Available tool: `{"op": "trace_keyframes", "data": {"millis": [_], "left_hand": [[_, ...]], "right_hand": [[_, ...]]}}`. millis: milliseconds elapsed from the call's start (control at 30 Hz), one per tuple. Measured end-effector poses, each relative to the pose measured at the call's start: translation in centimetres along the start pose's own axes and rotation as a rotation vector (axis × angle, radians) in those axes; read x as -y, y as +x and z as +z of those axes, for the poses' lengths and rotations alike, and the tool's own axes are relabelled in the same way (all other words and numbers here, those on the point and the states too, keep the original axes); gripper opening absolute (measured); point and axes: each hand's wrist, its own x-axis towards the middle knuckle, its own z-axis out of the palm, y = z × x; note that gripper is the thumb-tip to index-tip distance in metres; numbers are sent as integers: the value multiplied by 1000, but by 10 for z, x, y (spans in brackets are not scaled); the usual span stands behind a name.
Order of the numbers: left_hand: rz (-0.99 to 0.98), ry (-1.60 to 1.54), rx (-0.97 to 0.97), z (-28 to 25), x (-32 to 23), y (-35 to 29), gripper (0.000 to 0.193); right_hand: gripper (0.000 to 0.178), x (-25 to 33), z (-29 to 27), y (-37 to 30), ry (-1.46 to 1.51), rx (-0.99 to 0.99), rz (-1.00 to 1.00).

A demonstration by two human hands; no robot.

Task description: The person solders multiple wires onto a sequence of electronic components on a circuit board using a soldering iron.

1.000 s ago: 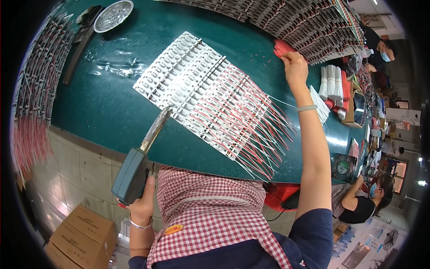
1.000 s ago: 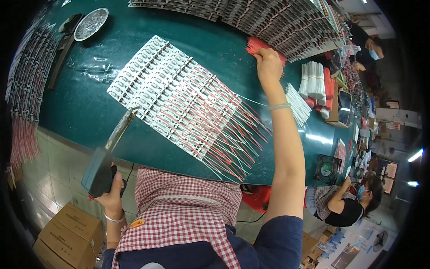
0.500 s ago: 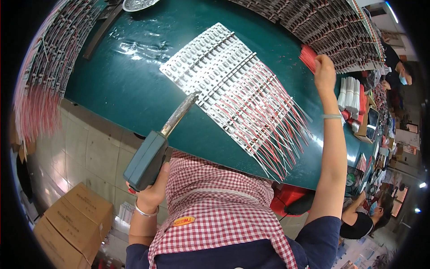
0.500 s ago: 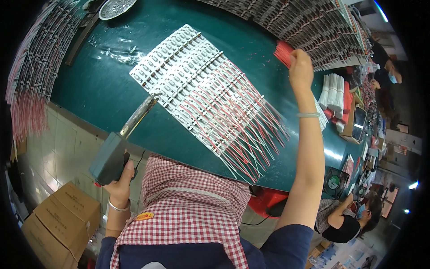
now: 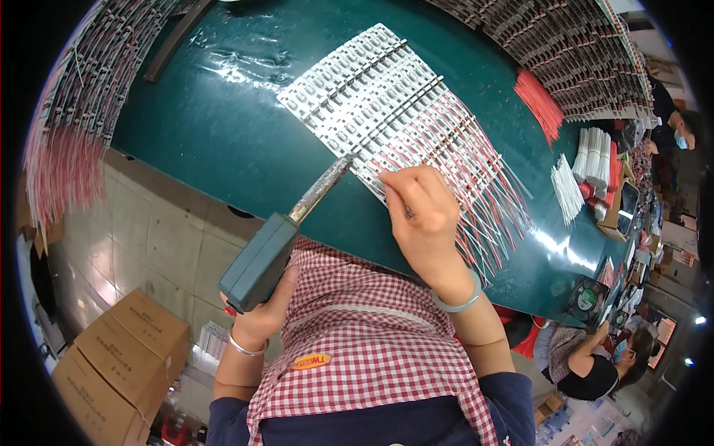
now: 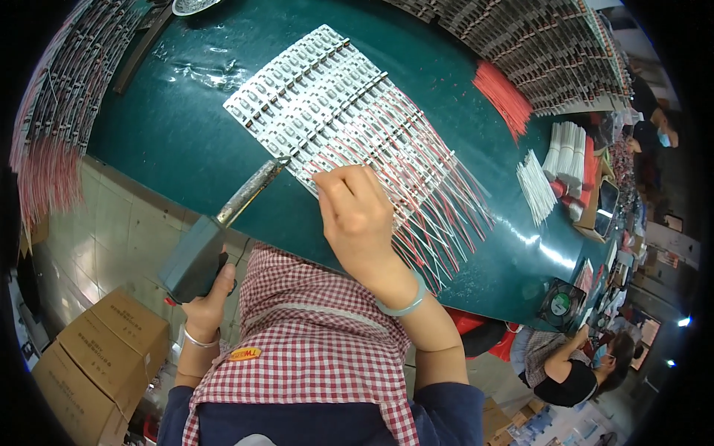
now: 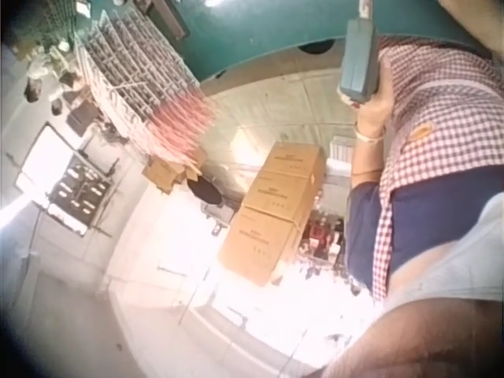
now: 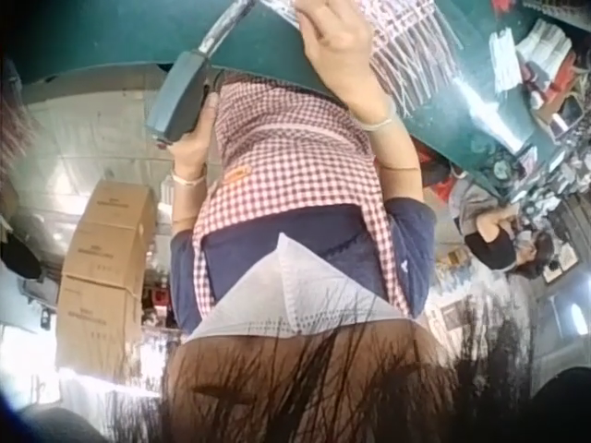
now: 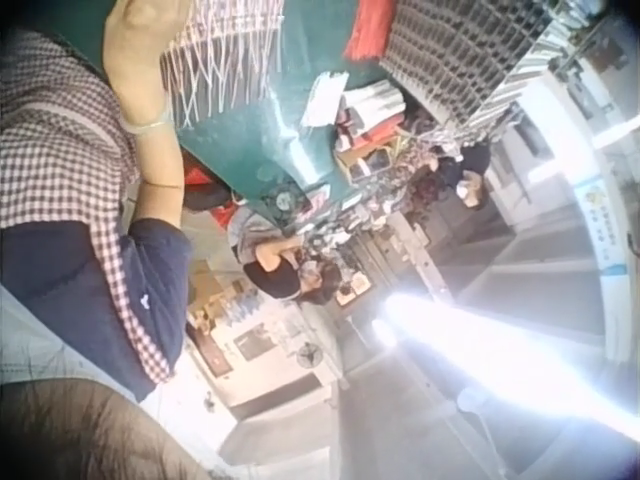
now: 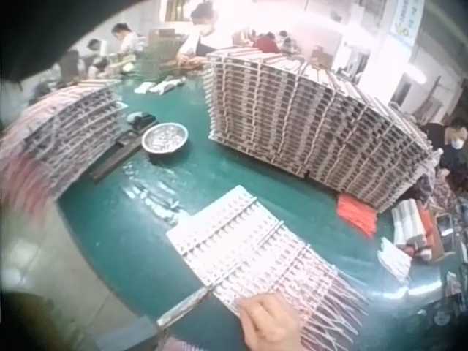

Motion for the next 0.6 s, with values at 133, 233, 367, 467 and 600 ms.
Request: {"op": "trace_keyframes", "data": {"millis": [133,233,367,467,600], "left_hand": [[-12,53,-69,8,-10,7,23],[19,86,-54,9,-13,11,21],[53,134,-12,11,-15,12,20],[49,119,-15,11,-11,11,20],[27,106,2,13,-10,12,20]], "right_hand": [[22,3,8,-4,-35,-1,0],[22,5,10,-6,-32,-2,18],[22,5,10,-5,-63,9,14],[22,6,11,-5,-66,12,21],[23,7,12,-5,-83,17,30]]}}
